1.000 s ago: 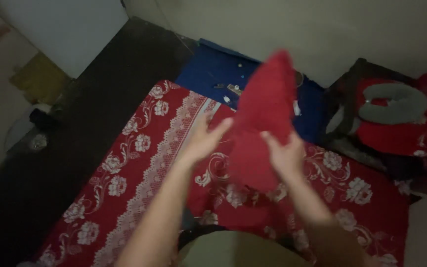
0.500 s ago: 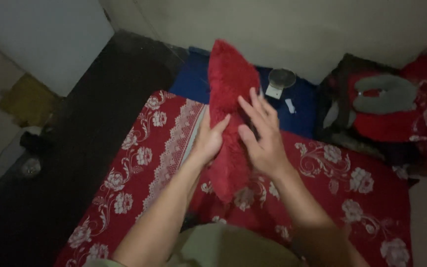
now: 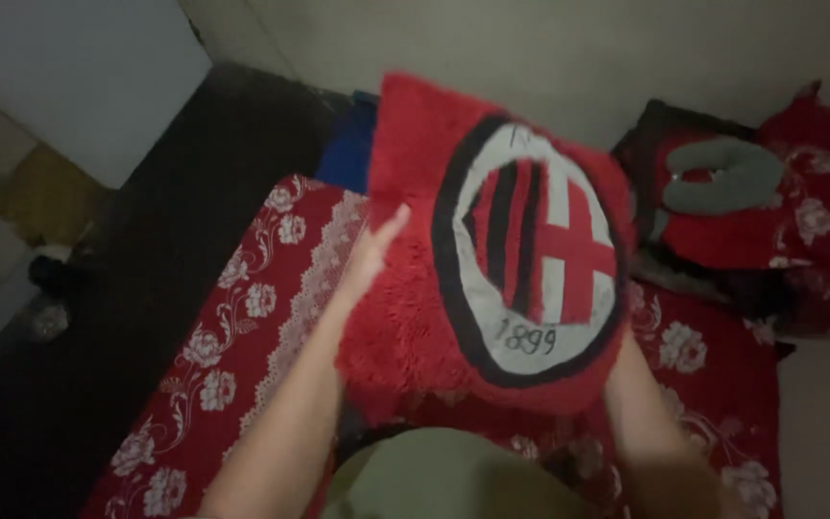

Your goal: Fluffing and arranging red and gray pillows on a bed.

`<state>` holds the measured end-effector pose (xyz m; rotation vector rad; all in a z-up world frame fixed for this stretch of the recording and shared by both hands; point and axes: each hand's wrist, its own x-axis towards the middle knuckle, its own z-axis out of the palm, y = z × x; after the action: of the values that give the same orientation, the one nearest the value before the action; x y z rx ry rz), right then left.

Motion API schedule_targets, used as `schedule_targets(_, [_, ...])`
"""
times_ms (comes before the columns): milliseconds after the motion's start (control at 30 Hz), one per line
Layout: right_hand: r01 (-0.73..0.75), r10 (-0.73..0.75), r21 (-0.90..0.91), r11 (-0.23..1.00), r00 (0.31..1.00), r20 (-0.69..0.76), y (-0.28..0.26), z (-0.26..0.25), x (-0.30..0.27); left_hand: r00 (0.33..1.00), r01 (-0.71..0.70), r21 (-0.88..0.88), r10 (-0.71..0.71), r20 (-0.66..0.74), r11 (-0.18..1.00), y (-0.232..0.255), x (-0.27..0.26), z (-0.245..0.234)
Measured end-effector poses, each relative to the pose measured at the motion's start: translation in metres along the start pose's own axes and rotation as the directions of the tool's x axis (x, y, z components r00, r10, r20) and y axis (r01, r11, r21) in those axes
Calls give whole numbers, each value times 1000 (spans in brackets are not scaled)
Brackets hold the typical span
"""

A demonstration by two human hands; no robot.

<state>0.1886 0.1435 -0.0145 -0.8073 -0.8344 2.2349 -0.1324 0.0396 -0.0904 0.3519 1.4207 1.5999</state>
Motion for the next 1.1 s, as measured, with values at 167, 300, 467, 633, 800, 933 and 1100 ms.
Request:
schedule_targets(167, [132,-159,-190,973,978,-134,-26,-28,-13,913,-370,591,398,89,717,-28,-21,4])
schedule_targets(300, [72,-351,-652,755,884,-308,-48,0,-40,983,-100,602,171,-62,792,-7,-78,57])
schedule_targets(467, [267,-603,-935,235,794,76,3,-3,-38,996,-21,285,-4,89,958,0,-132,189])
schedule_targets(633, [350,-392,-934,75,871,295,-25,6,-69,981,-133,-58,123,-147,989,-34,-135,215])
schedule_targets(800, [727,-518,-686,-5,585,624,-68,12,-57,924,-355,85,363,-122,931,-20,-167,221])
schedule_targets(933, [684,-403,-711,-162,612,680,-51,-48,6,913,-385,118,396,-92,915,-16,-176,203])
schedule_targets(1100, [-319,160,-799,509,948,-277,-28,-133,51,918,-370,-108,344,-199,923,-6,-176,154])
